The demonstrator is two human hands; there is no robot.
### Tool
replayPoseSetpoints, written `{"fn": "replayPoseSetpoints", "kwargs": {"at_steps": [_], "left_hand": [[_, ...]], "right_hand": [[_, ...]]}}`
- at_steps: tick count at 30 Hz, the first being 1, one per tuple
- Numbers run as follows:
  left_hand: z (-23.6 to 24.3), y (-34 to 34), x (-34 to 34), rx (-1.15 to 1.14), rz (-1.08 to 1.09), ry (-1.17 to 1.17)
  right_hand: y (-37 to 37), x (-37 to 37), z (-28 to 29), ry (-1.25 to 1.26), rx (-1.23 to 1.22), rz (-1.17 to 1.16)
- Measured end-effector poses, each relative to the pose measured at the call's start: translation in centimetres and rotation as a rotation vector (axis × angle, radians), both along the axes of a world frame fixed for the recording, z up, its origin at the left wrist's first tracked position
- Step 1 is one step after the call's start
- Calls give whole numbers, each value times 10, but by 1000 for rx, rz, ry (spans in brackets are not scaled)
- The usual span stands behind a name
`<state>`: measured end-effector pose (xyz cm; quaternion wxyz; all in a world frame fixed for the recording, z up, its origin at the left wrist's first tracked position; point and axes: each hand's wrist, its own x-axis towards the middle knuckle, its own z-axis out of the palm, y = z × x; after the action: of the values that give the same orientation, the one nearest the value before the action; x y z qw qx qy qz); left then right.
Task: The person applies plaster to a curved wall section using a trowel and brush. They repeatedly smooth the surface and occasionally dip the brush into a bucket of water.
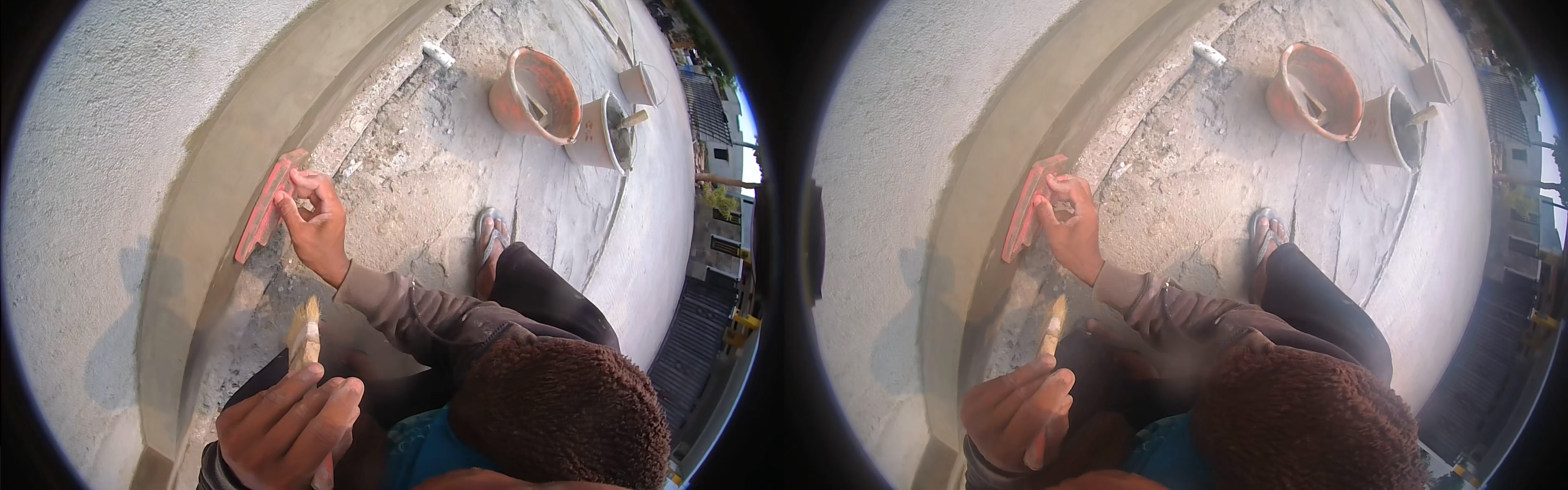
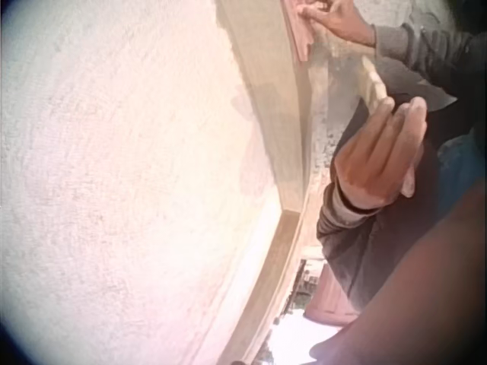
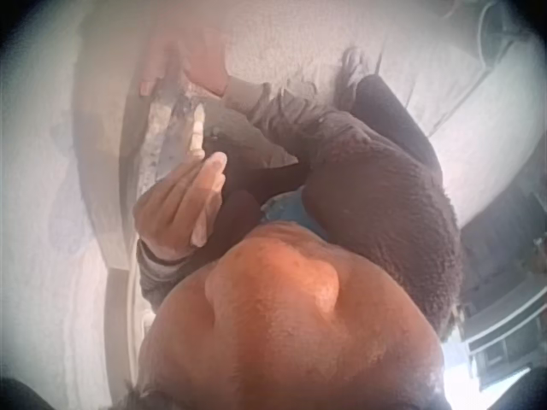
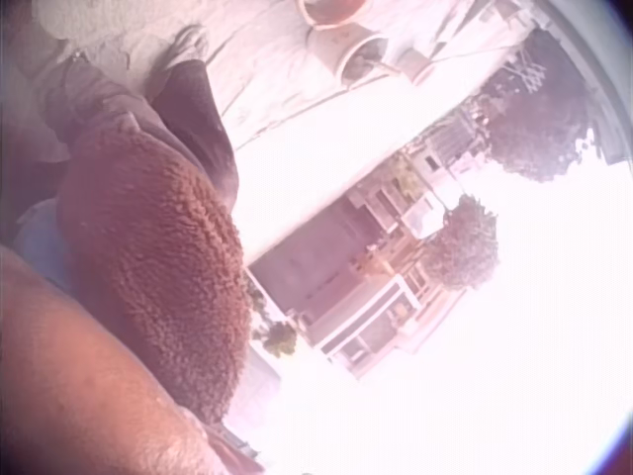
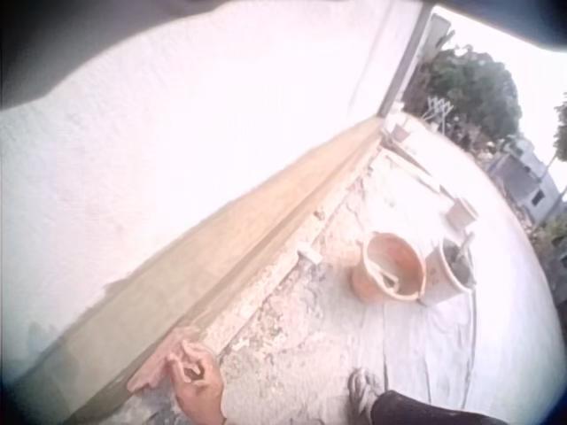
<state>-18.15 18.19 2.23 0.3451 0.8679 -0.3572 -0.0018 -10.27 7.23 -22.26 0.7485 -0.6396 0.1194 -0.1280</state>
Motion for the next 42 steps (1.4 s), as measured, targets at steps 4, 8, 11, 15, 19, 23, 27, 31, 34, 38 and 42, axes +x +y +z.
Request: {"fn": "replayPoseSetpoints", "kwargs": {"at_steps": [4,8,11,15,19,23,27,31,34,38,42], "left_hand": [[-14,-8,-2,-93,46,-79],[3,-3,4,-46,72,230],[-7,3,19,-176,34,155],[-24,-9,44,-293,12,-16],[-9,-26,40,-313,-258,166],[-3,-35,15,-227,-331,231],[5,-39,7,-50,-208,230],[10,-47,1,64,-24,277],[14,-61,-11,86,224,429],[3,-96,-12,54,314,530],[-12,-157,15,11,375,809]], "right_hand": [[-16,-44,-13,139,180,178],[-91,-4,-7,-35,3,350],[-159,37,40,197,129,583],[-189,28,83,400,656,761],[-206,-2,128,499,585,738],[-272,9,126,424,376,595],[-381,74,149,175,-428,302],[-509,120,131,273,-1459,60],[-526,158,70,317,-1624,246],[-549,178,2,405,-1643,376],[-573,179,-9,363,-1594,319]]}}
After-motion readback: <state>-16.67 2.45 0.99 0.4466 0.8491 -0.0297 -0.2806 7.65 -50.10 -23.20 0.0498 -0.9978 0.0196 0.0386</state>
